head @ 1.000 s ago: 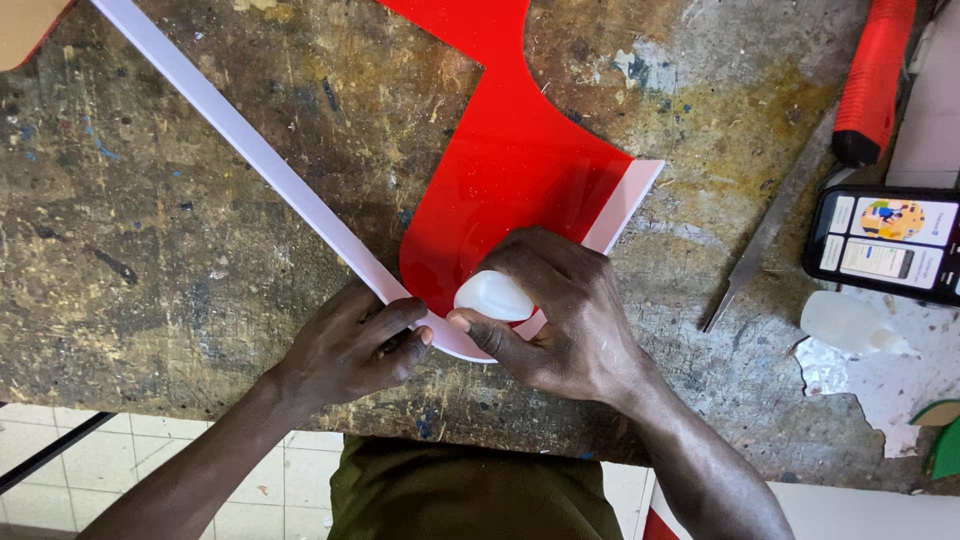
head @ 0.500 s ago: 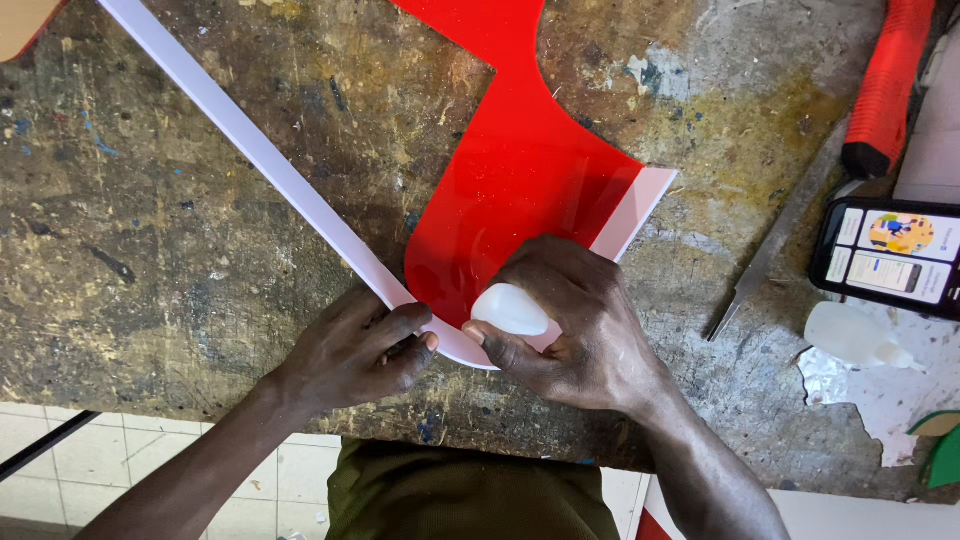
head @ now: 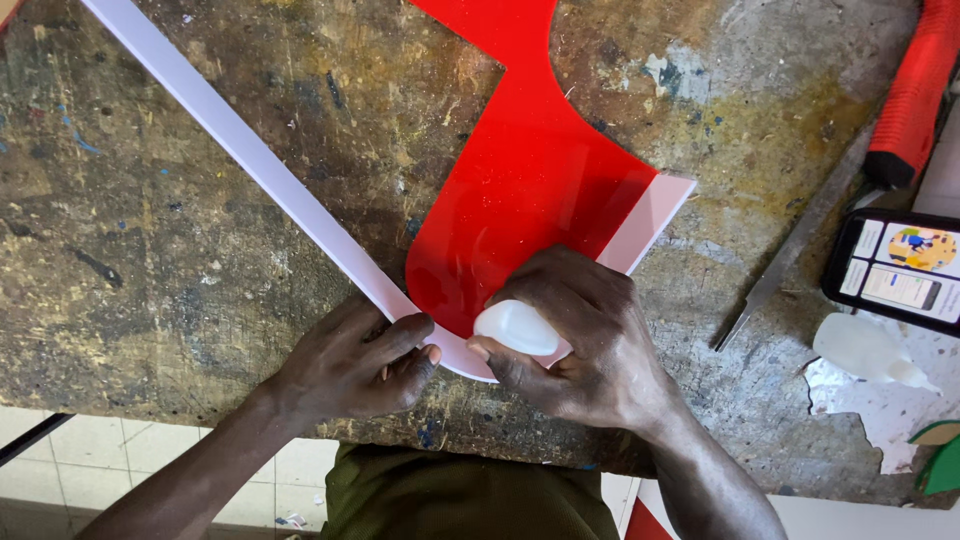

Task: The person applies glue from a small bottle along the edge of a red foam cutout and presses a white strip onto it. They repeat this process along the curved edge, smoothing the strip into place.

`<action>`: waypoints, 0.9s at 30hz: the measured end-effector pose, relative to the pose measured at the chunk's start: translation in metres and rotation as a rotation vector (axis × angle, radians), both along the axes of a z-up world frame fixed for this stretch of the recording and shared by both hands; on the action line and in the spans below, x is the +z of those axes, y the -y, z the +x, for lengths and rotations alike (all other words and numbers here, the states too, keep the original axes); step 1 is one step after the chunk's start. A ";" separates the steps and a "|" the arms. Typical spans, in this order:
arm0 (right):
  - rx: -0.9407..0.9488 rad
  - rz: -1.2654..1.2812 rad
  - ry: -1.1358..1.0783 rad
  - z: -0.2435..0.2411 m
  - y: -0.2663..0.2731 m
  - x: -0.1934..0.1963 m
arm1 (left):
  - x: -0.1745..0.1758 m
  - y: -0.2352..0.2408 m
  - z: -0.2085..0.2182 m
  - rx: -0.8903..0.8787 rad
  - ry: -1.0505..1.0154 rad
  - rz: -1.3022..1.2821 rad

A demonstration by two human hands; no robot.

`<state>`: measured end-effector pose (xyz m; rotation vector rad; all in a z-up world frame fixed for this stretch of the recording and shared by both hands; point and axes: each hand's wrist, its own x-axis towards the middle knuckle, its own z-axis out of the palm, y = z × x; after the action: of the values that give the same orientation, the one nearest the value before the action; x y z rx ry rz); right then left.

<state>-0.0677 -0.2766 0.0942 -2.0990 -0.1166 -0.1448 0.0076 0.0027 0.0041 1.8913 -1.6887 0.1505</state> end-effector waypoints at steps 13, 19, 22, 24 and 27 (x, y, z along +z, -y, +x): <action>-0.167 0.117 -0.030 -0.017 0.017 -0.016 | 0.000 0.001 0.002 0.002 0.043 -0.032; -0.337 0.677 0.144 -0.016 0.053 -0.025 | 0.005 0.004 0.003 -0.018 0.044 -0.024; -0.381 0.707 0.259 -0.014 0.072 -0.030 | 0.008 0.004 0.004 -0.039 0.038 -0.015; -0.560 0.338 0.213 -0.015 0.080 -0.029 | -0.001 0.000 0.001 -0.026 0.036 -0.033; -0.604 -0.103 0.334 -0.013 0.097 -0.039 | 0.006 0.003 0.002 -0.011 0.096 -0.025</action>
<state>-0.0803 -0.3740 0.0548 -2.1372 0.3221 -0.8667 0.0093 -0.0002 0.0106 1.8832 -1.7515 0.2602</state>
